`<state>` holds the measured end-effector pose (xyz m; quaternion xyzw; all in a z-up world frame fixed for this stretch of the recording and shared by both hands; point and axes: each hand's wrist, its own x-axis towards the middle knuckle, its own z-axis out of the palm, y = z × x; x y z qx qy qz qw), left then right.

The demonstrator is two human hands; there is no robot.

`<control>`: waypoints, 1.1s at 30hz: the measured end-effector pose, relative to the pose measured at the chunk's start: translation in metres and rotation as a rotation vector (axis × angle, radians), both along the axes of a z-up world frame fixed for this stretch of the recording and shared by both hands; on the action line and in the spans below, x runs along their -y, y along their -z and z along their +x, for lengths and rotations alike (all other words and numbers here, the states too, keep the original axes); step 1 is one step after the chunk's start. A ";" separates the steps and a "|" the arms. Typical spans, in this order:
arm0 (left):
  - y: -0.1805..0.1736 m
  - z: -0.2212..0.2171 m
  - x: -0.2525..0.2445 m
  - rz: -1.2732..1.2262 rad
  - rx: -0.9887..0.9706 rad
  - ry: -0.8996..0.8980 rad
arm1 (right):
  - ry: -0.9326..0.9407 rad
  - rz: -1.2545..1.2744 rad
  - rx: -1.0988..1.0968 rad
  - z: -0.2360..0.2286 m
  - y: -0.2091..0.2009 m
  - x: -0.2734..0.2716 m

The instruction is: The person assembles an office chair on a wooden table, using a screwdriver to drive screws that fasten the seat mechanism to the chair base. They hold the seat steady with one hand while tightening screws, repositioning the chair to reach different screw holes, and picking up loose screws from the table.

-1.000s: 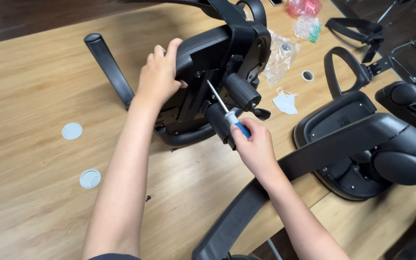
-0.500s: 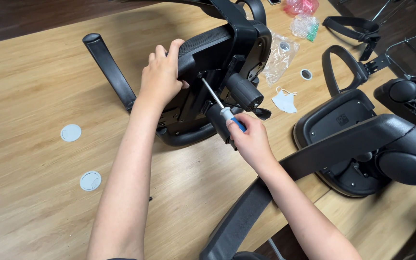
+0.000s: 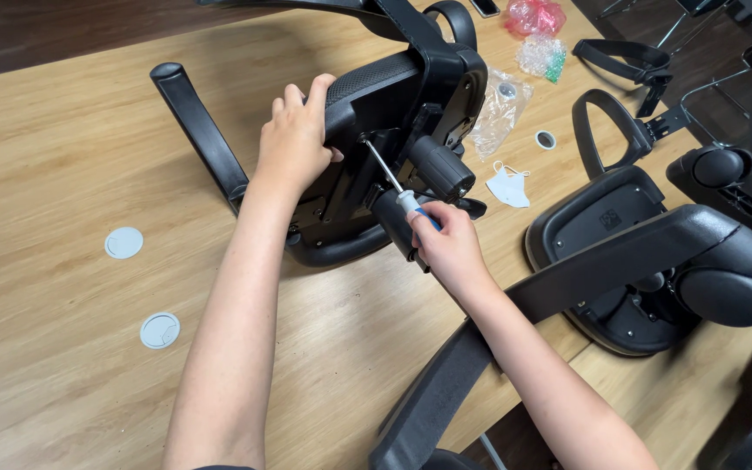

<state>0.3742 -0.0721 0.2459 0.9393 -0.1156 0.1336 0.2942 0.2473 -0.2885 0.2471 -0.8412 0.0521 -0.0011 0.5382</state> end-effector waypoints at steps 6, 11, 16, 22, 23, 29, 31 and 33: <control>0.000 0.001 0.000 -0.008 -0.007 0.003 | -0.009 0.113 -0.051 0.004 0.003 0.002; 0.004 0.001 0.000 -0.016 0.025 0.002 | -0.013 0.128 -0.052 0.005 0.005 0.004; 0.003 0.001 0.000 -0.016 0.029 0.002 | -0.033 0.143 -0.045 0.004 0.005 0.004; 0.002 0.001 0.001 -0.004 0.004 0.004 | -0.027 0.237 -0.122 0.007 -0.004 0.005; 0.003 0.002 0.001 -0.006 0.015 0.005 | -0.037 0.315 -0.148 0.010 -0.005 0.007; 0.008 0.003 0.000 -0.023 0.053 0.025 | -0.042 0.008 -0.002 0.005 -0.003 -0.007; 0.009 0.003 0.001 -0.026 0.051 0.029 | -0.028 -0.343 0.170 0.000 0.009 -0.013; 0.010 0.004 0.000 -0.016 0.063 0.038 | -0.118 -0.925 0.599 -0.002 0.023 -0.015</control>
